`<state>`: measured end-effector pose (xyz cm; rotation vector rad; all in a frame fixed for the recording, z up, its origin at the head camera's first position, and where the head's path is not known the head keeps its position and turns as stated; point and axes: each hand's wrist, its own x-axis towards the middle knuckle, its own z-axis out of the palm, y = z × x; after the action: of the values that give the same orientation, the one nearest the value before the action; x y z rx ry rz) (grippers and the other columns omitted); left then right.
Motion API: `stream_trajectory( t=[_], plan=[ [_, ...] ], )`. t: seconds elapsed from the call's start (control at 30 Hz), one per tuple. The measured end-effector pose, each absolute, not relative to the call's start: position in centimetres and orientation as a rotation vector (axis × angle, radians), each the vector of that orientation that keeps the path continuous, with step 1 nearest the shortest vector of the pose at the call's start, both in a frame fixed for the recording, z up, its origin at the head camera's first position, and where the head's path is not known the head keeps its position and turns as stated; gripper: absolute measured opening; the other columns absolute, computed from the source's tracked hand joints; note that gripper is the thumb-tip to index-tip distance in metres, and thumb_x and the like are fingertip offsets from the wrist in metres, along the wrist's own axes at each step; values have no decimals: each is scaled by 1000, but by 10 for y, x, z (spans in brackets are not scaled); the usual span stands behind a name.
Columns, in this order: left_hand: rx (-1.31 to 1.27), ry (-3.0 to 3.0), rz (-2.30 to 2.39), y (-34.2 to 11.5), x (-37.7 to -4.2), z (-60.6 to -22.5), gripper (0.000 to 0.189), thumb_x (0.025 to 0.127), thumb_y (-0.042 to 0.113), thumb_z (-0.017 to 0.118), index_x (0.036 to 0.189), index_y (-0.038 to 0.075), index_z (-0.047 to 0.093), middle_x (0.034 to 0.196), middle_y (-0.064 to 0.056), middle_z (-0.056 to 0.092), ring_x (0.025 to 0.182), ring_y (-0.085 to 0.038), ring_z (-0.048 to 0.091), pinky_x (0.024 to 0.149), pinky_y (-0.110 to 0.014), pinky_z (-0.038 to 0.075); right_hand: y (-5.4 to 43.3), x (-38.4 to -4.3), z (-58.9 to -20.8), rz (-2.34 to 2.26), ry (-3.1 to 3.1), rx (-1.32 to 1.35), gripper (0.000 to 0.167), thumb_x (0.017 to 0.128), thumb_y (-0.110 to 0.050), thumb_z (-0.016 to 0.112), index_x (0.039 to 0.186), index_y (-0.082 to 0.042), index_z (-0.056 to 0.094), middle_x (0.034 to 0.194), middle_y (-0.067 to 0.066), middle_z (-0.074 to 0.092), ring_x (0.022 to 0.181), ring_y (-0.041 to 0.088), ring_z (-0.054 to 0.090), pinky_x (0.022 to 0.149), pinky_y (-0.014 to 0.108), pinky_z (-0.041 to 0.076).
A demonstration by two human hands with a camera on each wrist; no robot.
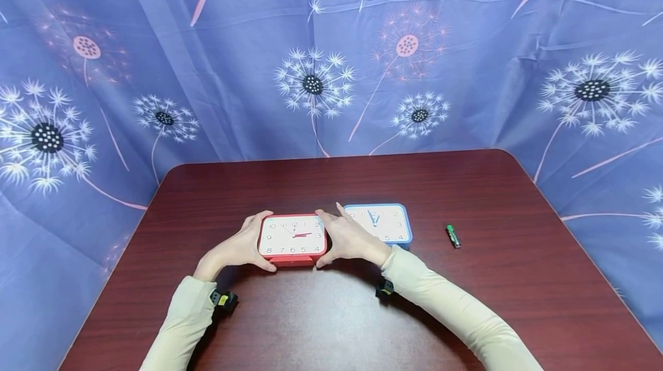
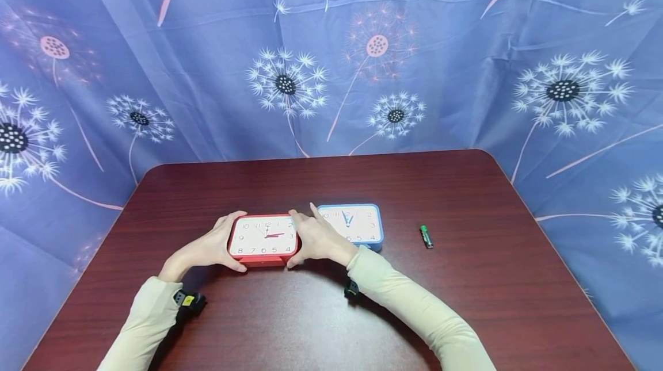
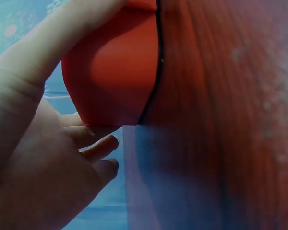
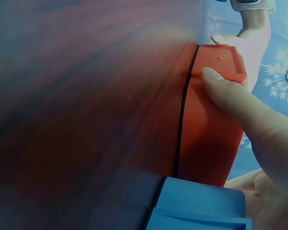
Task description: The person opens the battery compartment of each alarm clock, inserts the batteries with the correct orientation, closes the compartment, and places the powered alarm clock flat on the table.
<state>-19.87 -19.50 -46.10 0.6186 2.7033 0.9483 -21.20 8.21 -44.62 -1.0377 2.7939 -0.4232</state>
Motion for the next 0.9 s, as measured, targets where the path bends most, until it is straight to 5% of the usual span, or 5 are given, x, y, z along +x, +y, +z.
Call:
stream_trajectory(
  t=[0.37,0.67,0.9],
  plan=[
    [662,2669,929,-185,-195,-446,146,54,38,94,152,-1,-6,156,-30,10,140,-45,6,109,-65,25,91,-211,-441,-597,2811,-1103,120,62,-59,83,148,4,29,151,18,39,137,31,44,119,54,15],
    [828,2687,933,-155,-195,-428,144,54,46,92,155,8,-2,158,-26,9,144,-45,2,109,-68,20,118,-211,-432,-902,2922,-1009,82,73,-46,81,138,-6,52,136,11,58,127,41,51,106,47,41],
    [858,2643,892,-128,-195,-419,127,66,50,85,156,8,5,160,-20,13,147,-39,5,111,-67,18,140,-208,-435,-983,2982,-1072,64,74,-37,82,123,-1,63,121,12,68,119,36,59,108,46,40]
  ],
)
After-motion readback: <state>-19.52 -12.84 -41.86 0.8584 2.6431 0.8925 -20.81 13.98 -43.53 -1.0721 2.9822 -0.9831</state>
